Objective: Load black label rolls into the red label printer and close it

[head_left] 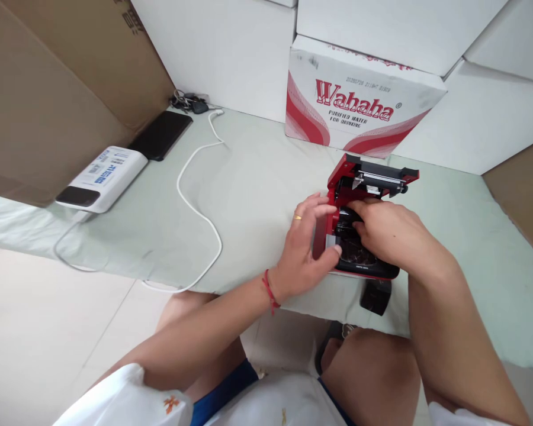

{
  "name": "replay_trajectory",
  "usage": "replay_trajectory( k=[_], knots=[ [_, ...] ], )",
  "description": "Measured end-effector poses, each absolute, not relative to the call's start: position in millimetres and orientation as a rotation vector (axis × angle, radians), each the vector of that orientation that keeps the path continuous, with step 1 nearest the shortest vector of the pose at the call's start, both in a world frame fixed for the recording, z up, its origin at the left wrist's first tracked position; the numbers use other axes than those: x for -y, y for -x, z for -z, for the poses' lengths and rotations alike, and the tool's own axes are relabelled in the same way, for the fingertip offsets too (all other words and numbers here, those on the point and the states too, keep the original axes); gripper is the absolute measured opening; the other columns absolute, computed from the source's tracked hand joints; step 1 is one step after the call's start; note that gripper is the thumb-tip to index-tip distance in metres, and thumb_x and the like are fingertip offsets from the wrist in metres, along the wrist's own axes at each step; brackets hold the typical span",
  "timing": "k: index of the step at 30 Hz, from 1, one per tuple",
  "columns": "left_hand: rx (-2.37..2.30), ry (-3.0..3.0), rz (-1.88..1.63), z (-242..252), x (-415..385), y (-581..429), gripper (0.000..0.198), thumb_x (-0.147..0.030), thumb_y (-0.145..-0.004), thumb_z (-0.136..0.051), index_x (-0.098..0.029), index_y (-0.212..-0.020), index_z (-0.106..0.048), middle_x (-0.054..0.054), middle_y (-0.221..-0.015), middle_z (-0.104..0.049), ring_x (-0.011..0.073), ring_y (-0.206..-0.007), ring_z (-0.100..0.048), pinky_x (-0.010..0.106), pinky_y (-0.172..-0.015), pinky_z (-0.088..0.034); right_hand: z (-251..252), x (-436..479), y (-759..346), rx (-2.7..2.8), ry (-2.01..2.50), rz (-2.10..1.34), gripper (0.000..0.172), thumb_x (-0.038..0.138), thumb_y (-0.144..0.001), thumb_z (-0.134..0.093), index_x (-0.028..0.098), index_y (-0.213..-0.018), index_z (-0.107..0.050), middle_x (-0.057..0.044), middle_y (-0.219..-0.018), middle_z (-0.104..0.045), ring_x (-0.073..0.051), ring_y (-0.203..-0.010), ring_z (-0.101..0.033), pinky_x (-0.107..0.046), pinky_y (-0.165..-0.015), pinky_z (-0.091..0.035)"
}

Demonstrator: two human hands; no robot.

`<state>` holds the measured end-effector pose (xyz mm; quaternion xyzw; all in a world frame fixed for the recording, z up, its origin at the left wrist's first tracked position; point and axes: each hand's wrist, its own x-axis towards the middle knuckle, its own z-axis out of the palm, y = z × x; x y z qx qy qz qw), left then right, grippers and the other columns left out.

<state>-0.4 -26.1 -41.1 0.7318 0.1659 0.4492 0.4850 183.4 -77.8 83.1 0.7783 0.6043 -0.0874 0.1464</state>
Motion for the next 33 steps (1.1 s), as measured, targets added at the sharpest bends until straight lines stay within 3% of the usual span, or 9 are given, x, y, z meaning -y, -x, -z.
replay_trajectory(
  k=[4, 10, 12, 15, 17, 21, 24, 28, 33],
  knots=[
    [-0.216, -2.115, -1.376, 38, 37, 2, 0.053, -0.048, -0.099, -0.080, -0.027, -0.145, -0.068, 0.017, -0.151, -0.073, 0.0448, -0.168, -0.056, 0.070, -0.142, -0.039, -77, 76, -189, -1.778, -2.214, 0.316, 0.046, 0.017, -0.103, -0.059, 0.028, -0.142, -0.081, -0.012, -0.132, -0.089, -0.035, -0.104, -0.083, -0.040, -0.072, -0.046],
    [-0.218, -2.245, -1.458, 33, 47, 0, 0.022, -0.021, -0.097, -0.073, -0.026, -0.118, -0.075, 0.004, -0.108, -0.088, 0.0283, -0.135, -0.080, 0.055, -0.139, -0.047, -78, 110, -212, -2.381, -2.502, 0.641, 0.030, 0.036, -0.107, -0.064, 0.029, -0.119, -0.091, -0.006, -0.119, -0.092, -0.025, -0.096, -0.081, -0.038, -0.081, -0.061],
    [-0.185, -2.265, -1.526, 32, 50, -1, 0.019, -0.019, -0.098, -0.072, -0.027, -0.115, -0.074, 0.000, -0.102, -0.089, 0.0244, -0.127, -0.083, 0.051, -0.139, -0.048, -80, 120, -219, -2.479, -2.957, 0.530, 0.023, 0.042, -0.105, -0.074, 0.028, -0.109, -0.092, -0.004, -0.098, -0.089, -0.019, -0.074, -0.072, -0.033, -0.066, -0.053],
    [-0.167, -2.284, -1.610, 31, 54, -2, 0.014, -0.018, -0.100, -0.071, -0.026, -0.111, -0.074, -0.002, -0.098, -0.089, 0.0219, -0.123, -0.084, 0.046, -0.140, -0.048, -73, 119, -231, -2.379, -3.767, -0.184, 0.015, 0.036, -0.097, -0.085, 0.022, -0.098, -0.089, 0.000, -0.074, -0.075, -0.011, -0.056, -0.053, -0.030, -0.051, -0.030],
    [-0.157, -2.292, -1.652, 30, 55, -2, 0.013, -0.019, -0.100, -0.072, -0.026, -0.111, -0.074, -0.003, -0.099, -0.090, 0.0206, -0.122, -0.084, 0.044, -0.142, -0.047, -59, 110, -241, -2.331, -3.989, -0.385, 0.020, 0.039, -0.097, -0.085, 0.021, -0.105, -0.087, -0.002, -0.083, -0.078, -0.012, -0.067, -0.062, -0.029, -0.055, -0.037],
    [-0.151, -2.300, -1.676, 30, 57, -1, 0.014, -0.021, -0.103, -0.071, -0.025, -0.115, -0.075, -0.003, -0.103, -0.091, 0.0197, -0.125, -0.083, 0.042, -0.144, -0.045, -28, 94, -251, -2.305, -3.954, 0.365, 0.048, 0.066, -0.108, -0.072, 0.028, -0.135, -0.085, -0.010, -0.137, -0.085, -0.022, -0.122, -0.079, -0.043, -0.103, -0.065],
    [-0.125, -2.301, -1.689, 29, 56, -1, 0.014, -0.022, -0.103, -0.071, -0.023, -0.116, -0.077, -0.001, -0.104, -0.091, 0.0203, -0.127, -0.082, 0.042, -0.146, -0.043, -18, 96, -244, -2.334, -3.875, 0.697, 0.055, 0.077, -0.109, -0.066, 0.032, -0.131, -0.088, -0.009, -0.135, -0.085, -0.029, -0.132, -0.078, -0.056, -0.119, -0.061],
    [-0.130, -2.302, -1.718, 29, 54, -3, 0.014, -0.022, -0.102, -0.071, -0.024, -0.113, -0.078, 0.000, -0.103, -0.089, 0.0212, -0.127, -0.083, 0.045, -0.143, -0.049, -16, 121, -227, -2.617, -3.642, 0.509, 0.050, 0.067, -0.116, -0.061, 0.030, -0.114, -0.095, -0.009, -0.115, -0.088, -0.031, -0.123, -0.082, -0.060, -0.121, -0.060],
    [-0.134, -2.299, -1.615, 31, 49, 2, 0.022, -0.032, -0.103, -0.069, -0.034, -0.122, -0.080, 0.001, -0.115, -0.089, 0.0265, -0.130, -0.081, 0.056, -0.133, -0.057, -1, 162, -214, -2.775, -3.162, 0.253, 0.039, 0.046, -0.122, -0.057, 0.032, -0.133, -0.091, -0.008, -0.143, -0.088, -0.033, -0.150, -0.074, -0.068, -0.137, -0.048]
  ],
)
